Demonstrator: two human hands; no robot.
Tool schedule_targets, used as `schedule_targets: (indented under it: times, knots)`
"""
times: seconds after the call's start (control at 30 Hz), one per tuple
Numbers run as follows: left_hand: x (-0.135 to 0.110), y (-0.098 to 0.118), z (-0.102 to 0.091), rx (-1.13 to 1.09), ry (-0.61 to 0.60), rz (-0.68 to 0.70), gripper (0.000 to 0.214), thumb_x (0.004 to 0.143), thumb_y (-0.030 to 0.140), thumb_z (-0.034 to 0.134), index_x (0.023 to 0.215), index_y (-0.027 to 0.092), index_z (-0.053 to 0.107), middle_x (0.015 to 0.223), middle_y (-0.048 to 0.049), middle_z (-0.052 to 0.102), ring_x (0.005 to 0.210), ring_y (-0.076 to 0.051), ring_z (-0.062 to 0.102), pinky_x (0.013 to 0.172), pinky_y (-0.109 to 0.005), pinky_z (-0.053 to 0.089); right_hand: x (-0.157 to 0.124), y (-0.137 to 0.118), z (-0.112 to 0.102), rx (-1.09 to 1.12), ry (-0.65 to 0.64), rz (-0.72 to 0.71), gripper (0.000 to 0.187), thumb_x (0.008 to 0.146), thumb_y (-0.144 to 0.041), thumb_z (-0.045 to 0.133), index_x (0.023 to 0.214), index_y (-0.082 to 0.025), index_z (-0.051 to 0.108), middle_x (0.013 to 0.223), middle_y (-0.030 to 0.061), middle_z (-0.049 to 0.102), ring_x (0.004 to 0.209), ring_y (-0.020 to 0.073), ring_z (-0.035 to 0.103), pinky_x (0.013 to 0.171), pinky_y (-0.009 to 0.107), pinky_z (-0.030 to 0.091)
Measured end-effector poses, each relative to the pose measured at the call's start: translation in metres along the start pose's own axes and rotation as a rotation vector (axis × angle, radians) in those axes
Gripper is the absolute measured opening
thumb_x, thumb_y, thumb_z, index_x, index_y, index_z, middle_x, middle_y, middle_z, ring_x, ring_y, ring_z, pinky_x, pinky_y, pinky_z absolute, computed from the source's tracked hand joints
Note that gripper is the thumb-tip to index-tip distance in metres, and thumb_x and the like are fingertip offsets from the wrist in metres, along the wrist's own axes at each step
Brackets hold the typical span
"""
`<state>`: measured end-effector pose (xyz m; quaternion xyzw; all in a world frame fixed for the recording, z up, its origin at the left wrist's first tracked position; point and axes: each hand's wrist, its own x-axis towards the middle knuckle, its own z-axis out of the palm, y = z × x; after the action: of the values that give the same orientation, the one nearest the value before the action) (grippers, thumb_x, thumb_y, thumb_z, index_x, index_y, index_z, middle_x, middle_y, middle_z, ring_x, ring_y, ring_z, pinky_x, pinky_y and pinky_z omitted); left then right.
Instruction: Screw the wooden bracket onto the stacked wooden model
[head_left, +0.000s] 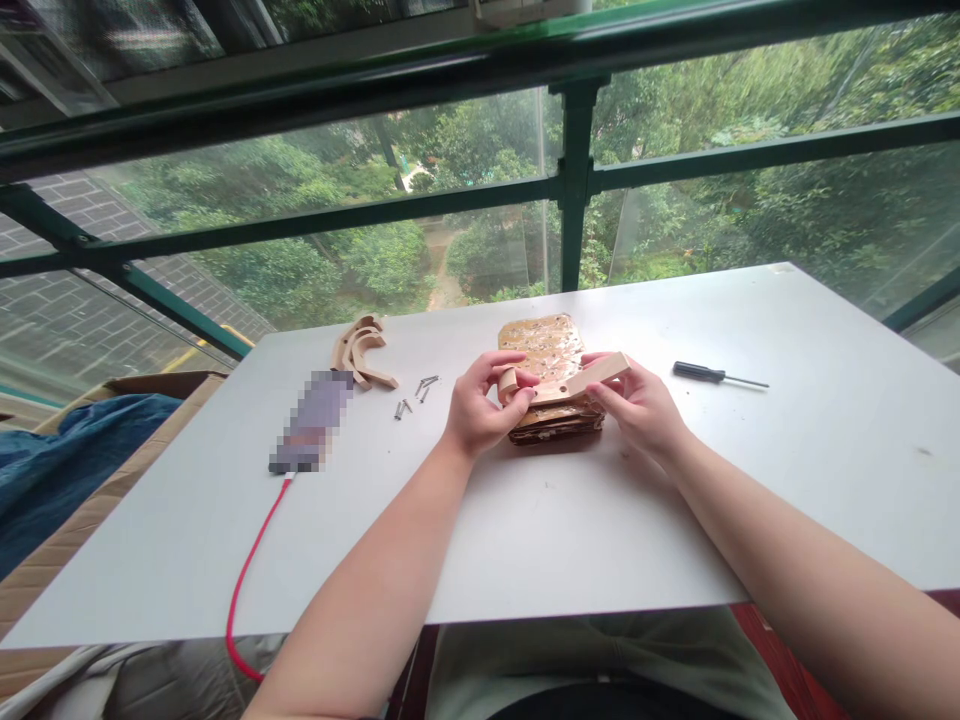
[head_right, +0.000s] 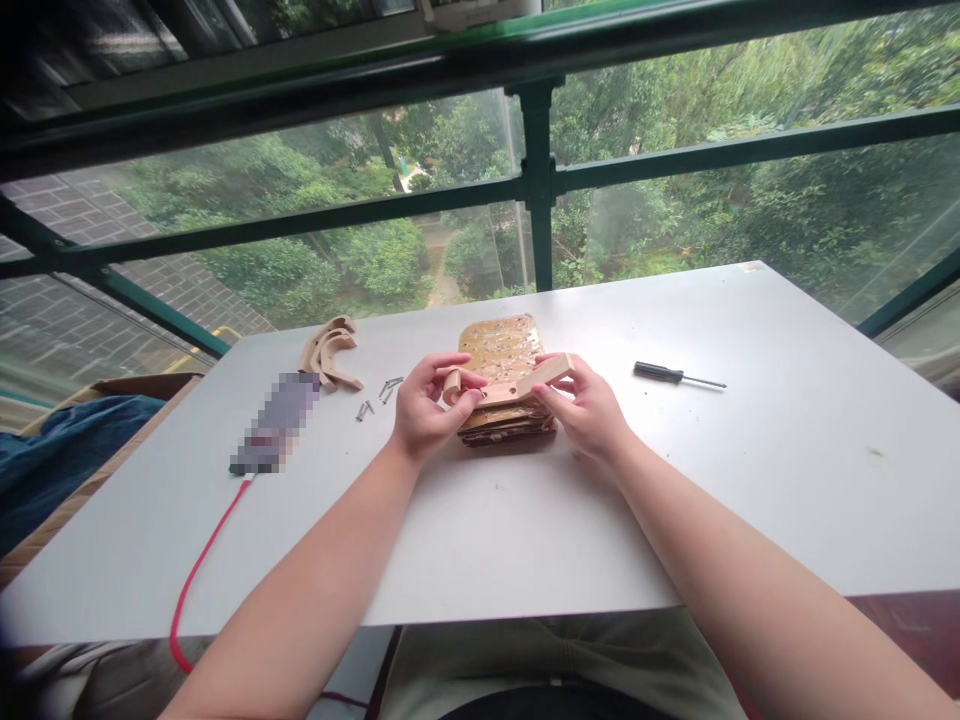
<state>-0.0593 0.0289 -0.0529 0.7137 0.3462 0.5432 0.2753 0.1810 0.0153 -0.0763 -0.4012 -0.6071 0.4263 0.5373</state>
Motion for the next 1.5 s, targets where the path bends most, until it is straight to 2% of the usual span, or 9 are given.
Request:
schedule_targets:
  times: [0.23,0.5,0.63,0.77,0.83,1.07,1.27,1.5]
  knots:
    - [0.0,0.0,0.001,-0.02,-0.011,-0.035,0.035,0.082,0.023,0.074,0.117,0.021,0.066,0.087,-0.0048,0.079,0.085,-0.019,0.078,0.074,-0.029,0.061,0.0,0.0,0.0,-0.004,-0.003,-0.008,0.043,0.087,-0.048,0.073,0.122,-0.025,0.065,0.129,0.01,0.065,0.11,0.0265,0.067,0.096,0.047,0.059]
    - [-0.001,0.003,0.003,-0.038,-0.059,-0.062,0.034,0.082,0.022,0.073,0.116,0.021,0.067,0.087,-0.0048,0.078,0.077,-0.016,0.076,0.056,-0.02,0.054,-0.001,-0.002,0.0,-0.03,-0.009,0.003,0.043,0.087,-0.047,0.072,0.123,-0.024,0.064,0.122,0.0096,0.067,0.112,0.0271,0.066,0.097,0.048,0.058]
    - [0.0,0.003,0.0,-0.031,-0.079,-0.045,0.03,0.083,0.021,0.072,0.113,0.021,0.071,0.091,-0.0063,0.078,0.085,-0.018,0.076,0.067,-0.025,0.06,-0.001,-0.001,-0.001,-0.034,-0.002,-0.006,0.042,0.087,-0.047,0.072,0.122,-0.025,0.065,0.129,0.0096,0.064,0.112,0.0264,0.065,0.097,0.047,0.058]
    - [0.004,0.0,-0.006,0.015,-0.069,0.006,0.02,0.082,0.02,0.074,0.101,0.021,0.077,0.091,-0.0066,0.078,0.083,-0.018,0.075,0.078,-0.03,0.062,-0.001,0.001,-0.001,-0.04,0.002,-0.042,0.035,0.087,-0.045,0.073,0.114,-0.024,0.067,0.135,0.0088,0.06,0.113,0.0259,0.064,0.098,0.047,0.058]
    - [0.004,0.0,-0.008,0.019,-0.062,0.013,0.019,0.081,0.02,0.075,0.1,0.022,0.079,0.09,-0.0061,0.078,0.082,-0.018,0.074,0.08,-0.031,0.062,-0.001,0.001,-0.001,-0.042,-0.003,-0.048,0.034,0.087,-0.044,0.073,0.114,-0.024,0.067,0.135,0.0089,0.059,0.113,0.0261,0.064,0.098,0.047,0.058]
    - [0.003,0.0,-0.008,-0.092,-0.125,-0.089,0.024,0.08,0.021,0.078,0.104,0.021,0.078,0.093,-0.0064,0.08,0.086,-0.018,0.076,0.081,-0.029,0.062,0.0,0.002,-0.001,-0.027,-0.013,-0.068,0.034,0.087,-0.042,0.074,0.115,-0.025,0.068,0.133,0.0086,0.059,0.114,0.026,0.063,0.099,0.047,0.057]
    - [0.004,0.001,-0.011,-0.041,-0.224,-0.035,0.018,0.079,0.02,0.078,0.097,0.022,0.08,0.094,-0.0065,0.078,0.087,-0.018,0.074,0.087,-0.031,0.06,0.0,0.001,0.0,-0.04,-0.008,-0.07,0.034,0.086,-0.043,0.075,0.114,-0.025,0.067,0.133,0.0092,0.06,0.119,0.027,0.061,0.1,0.047,0.056]
    - [0.002,0.0,-0.009,-0.033,-0.182,-0.034,0.015,0.084,0.021,0.072,0.098,0.021,0.079,0.094,-0.0064,0.077,0.09,-0.018,0.072,0.088,-0.031,0.059,0.0,0.001,-0.001,-0.031,-0.015,-0.102,0.032,0.085,-0.041,0.076,0.112,-0.025,0.067,0.132,0.0091,0.059,0.12,0.0257,0.06,0.103,0.045,0.053]
